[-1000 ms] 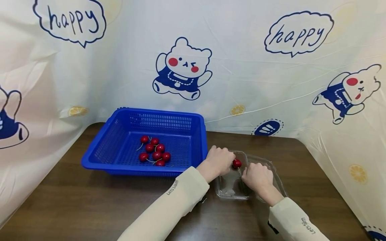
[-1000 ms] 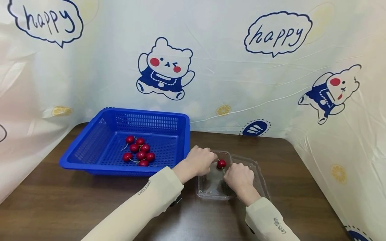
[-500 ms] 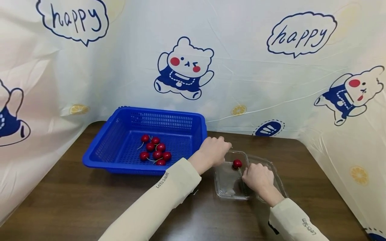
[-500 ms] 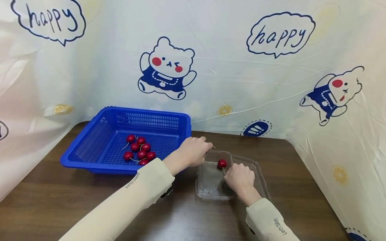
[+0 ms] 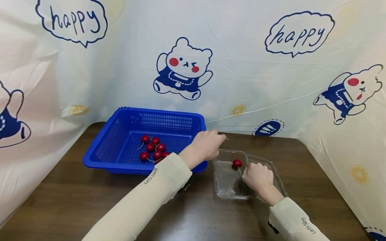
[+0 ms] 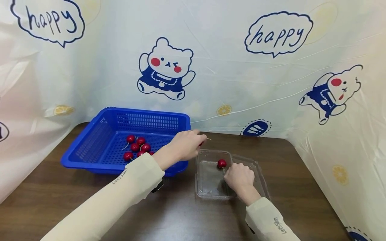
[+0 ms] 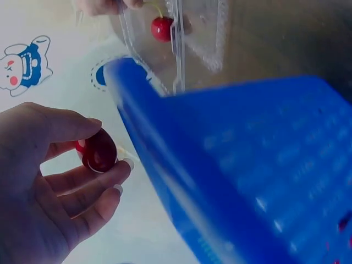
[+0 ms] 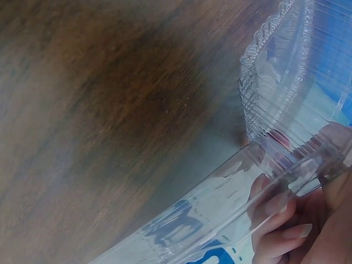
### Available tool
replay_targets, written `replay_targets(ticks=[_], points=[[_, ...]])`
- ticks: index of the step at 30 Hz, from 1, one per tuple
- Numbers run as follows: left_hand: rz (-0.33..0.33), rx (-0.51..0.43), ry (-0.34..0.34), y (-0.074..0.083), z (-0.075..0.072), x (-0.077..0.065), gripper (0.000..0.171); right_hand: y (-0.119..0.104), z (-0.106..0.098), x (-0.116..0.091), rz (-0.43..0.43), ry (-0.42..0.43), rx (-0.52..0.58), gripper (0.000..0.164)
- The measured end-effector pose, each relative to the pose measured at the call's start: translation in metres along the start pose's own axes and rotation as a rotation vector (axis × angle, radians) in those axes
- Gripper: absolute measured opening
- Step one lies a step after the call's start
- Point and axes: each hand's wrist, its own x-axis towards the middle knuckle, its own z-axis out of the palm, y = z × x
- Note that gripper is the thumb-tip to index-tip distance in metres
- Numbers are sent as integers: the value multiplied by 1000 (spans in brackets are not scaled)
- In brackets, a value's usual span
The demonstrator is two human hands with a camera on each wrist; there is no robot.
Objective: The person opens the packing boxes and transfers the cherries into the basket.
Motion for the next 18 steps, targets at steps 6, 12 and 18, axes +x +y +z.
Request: replay_targets(ticks=[6, 12, 18], points=[[-25, -12, 12, -20, -3, -8, 37, -3, 1, 0, -5, -7, -6, 39], [-88, -83, 18, -40, -7, -16, 35, -3, 2, -2, 3, -3, -7, 39], [-129, -116, 31, -60, -10, -25, 39, -1, 1, 0, 9, 2, -12, 40]])
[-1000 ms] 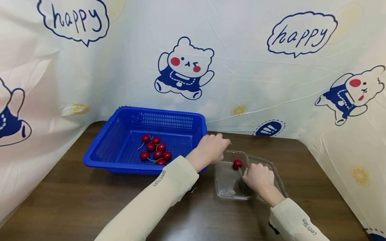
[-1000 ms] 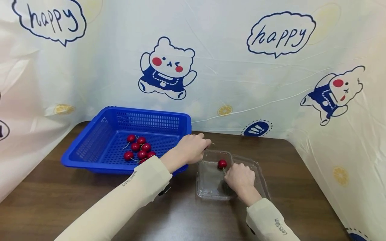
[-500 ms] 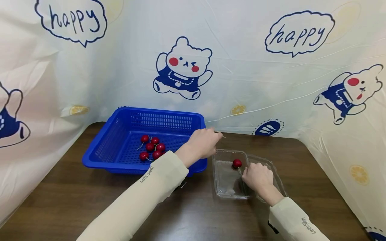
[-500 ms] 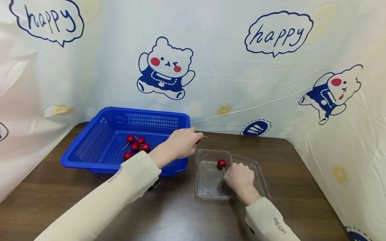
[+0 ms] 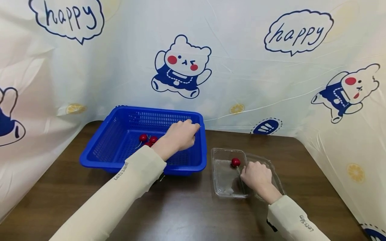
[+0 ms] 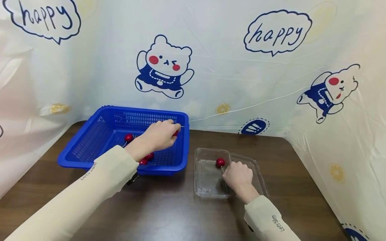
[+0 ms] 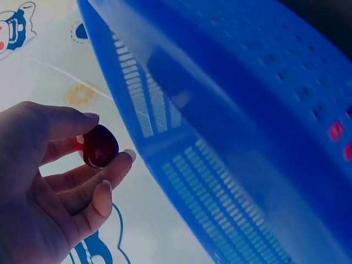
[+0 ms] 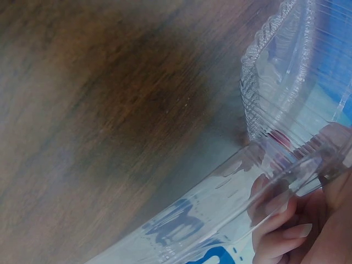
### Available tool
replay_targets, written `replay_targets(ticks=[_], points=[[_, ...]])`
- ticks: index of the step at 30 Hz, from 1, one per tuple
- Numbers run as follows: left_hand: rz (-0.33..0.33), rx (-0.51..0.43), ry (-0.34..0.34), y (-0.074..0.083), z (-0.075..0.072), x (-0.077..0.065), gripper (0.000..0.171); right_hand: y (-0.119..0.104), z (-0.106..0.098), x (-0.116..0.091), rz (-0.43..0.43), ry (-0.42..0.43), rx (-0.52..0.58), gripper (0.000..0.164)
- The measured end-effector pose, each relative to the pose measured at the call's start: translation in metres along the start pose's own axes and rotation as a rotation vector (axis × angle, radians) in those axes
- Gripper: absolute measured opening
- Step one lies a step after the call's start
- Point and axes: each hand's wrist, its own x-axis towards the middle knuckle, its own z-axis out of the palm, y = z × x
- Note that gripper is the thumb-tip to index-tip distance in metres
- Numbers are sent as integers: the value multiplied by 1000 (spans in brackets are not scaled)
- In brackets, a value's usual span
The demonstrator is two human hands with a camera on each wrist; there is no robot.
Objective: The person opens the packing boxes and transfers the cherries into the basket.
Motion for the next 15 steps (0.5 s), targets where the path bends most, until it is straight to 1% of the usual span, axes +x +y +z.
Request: replay_targets(ticks=[7, 11, 15], points=[[-24, 14, -4, -20, -4, -8, 44, 0, 0, 1, -1, -7, 3, 40], [-51, 27, -7, -30, -3, -11, 44, -1, 0, 1, -2, -7, 1, 39], [-63, 42, -18, -38, 1, -15, 41, -1, -1, 1, 2, -19, -5, 39]])
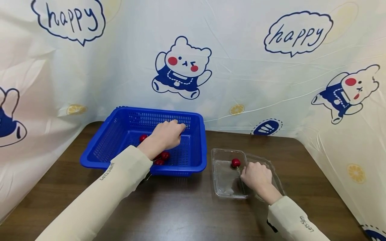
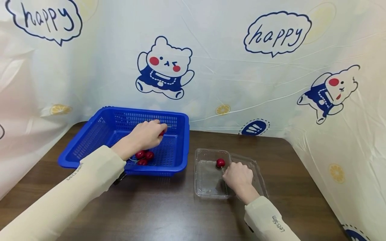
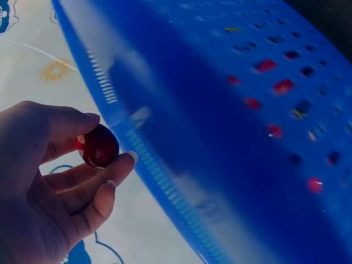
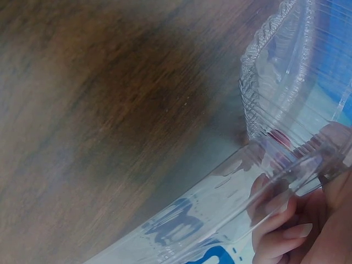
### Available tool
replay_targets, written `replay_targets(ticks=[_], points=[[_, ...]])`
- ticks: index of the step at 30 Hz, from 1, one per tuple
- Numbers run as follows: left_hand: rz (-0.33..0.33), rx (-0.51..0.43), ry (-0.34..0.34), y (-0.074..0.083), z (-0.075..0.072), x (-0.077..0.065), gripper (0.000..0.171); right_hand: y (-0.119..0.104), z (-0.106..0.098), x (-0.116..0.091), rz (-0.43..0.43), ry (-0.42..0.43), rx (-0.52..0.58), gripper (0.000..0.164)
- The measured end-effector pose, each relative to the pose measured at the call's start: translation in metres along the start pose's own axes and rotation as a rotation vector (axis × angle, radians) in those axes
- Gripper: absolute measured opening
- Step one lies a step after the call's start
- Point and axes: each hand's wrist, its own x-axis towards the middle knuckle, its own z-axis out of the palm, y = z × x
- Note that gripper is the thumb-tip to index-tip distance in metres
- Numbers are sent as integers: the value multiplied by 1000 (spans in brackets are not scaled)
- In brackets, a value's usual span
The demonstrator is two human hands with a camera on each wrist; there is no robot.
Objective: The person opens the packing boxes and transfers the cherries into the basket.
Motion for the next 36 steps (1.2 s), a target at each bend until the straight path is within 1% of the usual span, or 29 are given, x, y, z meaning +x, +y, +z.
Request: replay_targets(ticks=[5, 9, 12, 17, 22, 25, 30, 36], points=[[-2, 19, 4, -11, 4, -4, 37, 0, -1, 0, -5, 5, 2, 39], [-22, 32, 5, -21, 7, -7, 35, 1, -1, 0, -4, 9, 10, 38], [-46, 28, -9, -29, 9, -9, 35, 1, 0, -1, -4, 4, 16, 38], [-65, 9, -23, -41, 14, -13, 34, 3, 1, -2, 0, 8, 13, 39], [-83, 18, -53, -51, 20, -18, 33, 3, 3, -3, -4, 1, 19, 39], [-88, 17, -65, -55, 21, -20, 34, 2, 2, -4, -5, -2, 17, 39], [-97, 7, -77, -58, 17, -21, 31, 2, 1, -2, -8, 2, 12, 39], [-105, 20, -116, -61, 18, -23, 31, 2, 0, -1, -11, 13, 12, 39]])
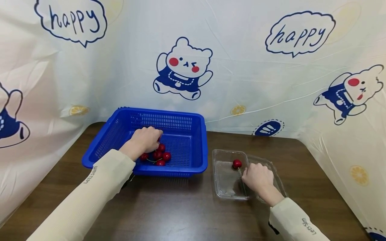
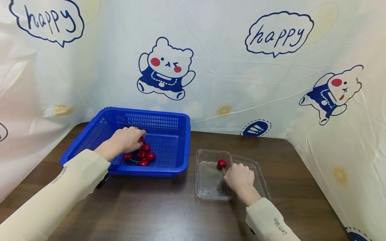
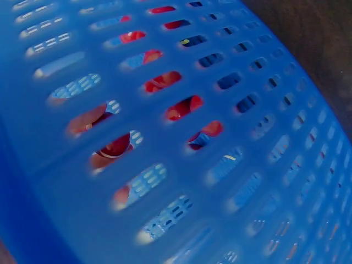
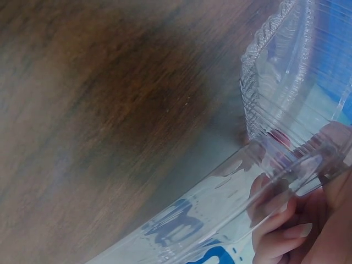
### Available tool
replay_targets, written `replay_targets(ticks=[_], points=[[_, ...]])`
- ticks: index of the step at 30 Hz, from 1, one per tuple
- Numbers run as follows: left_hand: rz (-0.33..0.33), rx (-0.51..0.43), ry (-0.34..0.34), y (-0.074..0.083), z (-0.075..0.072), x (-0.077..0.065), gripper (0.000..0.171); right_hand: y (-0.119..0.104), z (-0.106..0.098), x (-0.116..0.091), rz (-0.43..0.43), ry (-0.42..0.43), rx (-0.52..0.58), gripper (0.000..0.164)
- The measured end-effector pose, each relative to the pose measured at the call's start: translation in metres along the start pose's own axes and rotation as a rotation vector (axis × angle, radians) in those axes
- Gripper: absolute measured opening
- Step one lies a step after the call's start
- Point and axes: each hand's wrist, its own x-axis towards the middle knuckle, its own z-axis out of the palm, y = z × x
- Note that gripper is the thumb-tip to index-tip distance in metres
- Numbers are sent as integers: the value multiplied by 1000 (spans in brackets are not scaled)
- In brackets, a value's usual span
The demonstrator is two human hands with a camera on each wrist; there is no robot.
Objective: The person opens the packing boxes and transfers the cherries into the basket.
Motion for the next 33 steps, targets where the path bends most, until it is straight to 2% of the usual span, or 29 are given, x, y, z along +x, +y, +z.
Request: replay_targets(ticks=[7, 23, 33], points=[[10, 15, -24, -6, 7, -2, 21, -1, -1, 0, -4, -4, -4, 38], [14, 12, -31, -6, 6, -1, 27, 0, 0, 1, -6, 14, -8, 39], [9, 15, -36, -7, 10, 0, 20, 0, 1, 1, -7, 14, -10, 39]])
